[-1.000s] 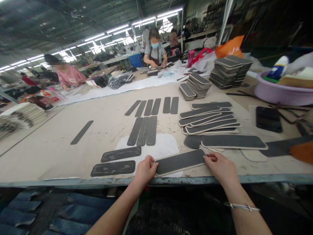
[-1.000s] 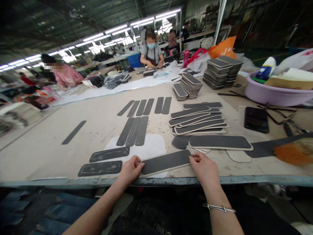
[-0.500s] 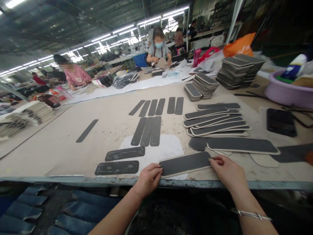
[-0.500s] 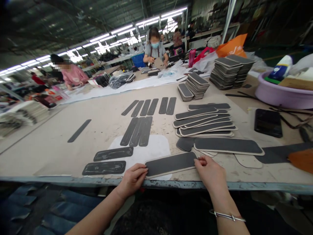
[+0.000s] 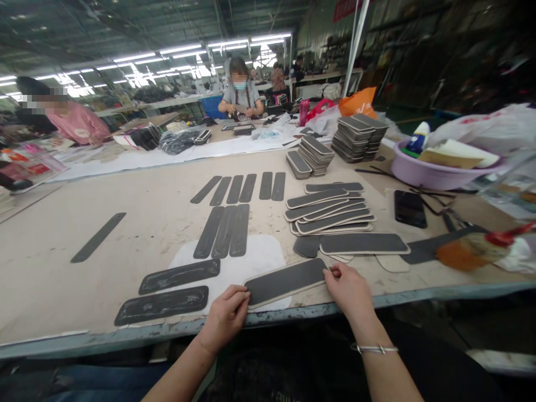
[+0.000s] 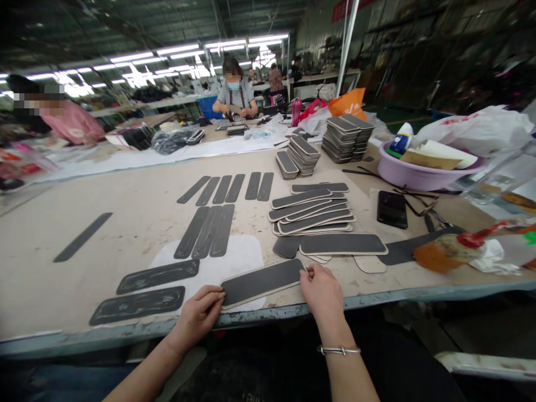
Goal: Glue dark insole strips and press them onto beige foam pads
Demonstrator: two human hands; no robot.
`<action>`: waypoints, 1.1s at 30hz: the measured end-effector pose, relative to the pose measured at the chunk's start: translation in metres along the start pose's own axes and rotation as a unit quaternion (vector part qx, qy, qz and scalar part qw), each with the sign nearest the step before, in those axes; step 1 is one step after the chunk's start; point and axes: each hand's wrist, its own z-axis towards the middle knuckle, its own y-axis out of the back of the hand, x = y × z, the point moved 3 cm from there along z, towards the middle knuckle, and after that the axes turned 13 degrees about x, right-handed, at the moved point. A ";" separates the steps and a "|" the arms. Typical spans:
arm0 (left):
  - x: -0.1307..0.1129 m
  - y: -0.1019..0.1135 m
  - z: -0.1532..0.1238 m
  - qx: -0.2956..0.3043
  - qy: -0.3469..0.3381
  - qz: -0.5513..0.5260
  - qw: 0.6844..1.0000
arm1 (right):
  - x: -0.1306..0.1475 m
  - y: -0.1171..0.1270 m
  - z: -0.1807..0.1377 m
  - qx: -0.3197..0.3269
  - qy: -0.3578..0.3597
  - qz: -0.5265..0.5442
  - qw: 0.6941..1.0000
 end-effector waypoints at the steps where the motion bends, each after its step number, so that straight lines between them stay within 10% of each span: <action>1: 0.001 0.000 0.000 -0.004 0.004 0.005 1.000 | 0.001 0.002 -0.001 0.009 -0.003 -0.003 1.000; 9: 0.005 -0.002 0.001 -0.034 0.014 0.034 0.999 | -0.004 0.012 -0.019 0.046 -0.008 -0.075 0.996; 14: 0.004 -0.006 0.000 -0.022 0.010 0.041 0.999 | 0.036 -0.004 -0.049 -0.115 0.231 -0.051 0.965; 19: -0.001 -0.004 0.001 -0.014 -0.001 0.049 0.999 | 0.100 -0.059 -0.087 0.041 0.428 -0.101 0.897; 33: -0.001 -0.003 0.004 -0.014 0.019 0.025 0.999 | 0.013 -0.036 -0.042 0.025 0.164 -0.237 0.957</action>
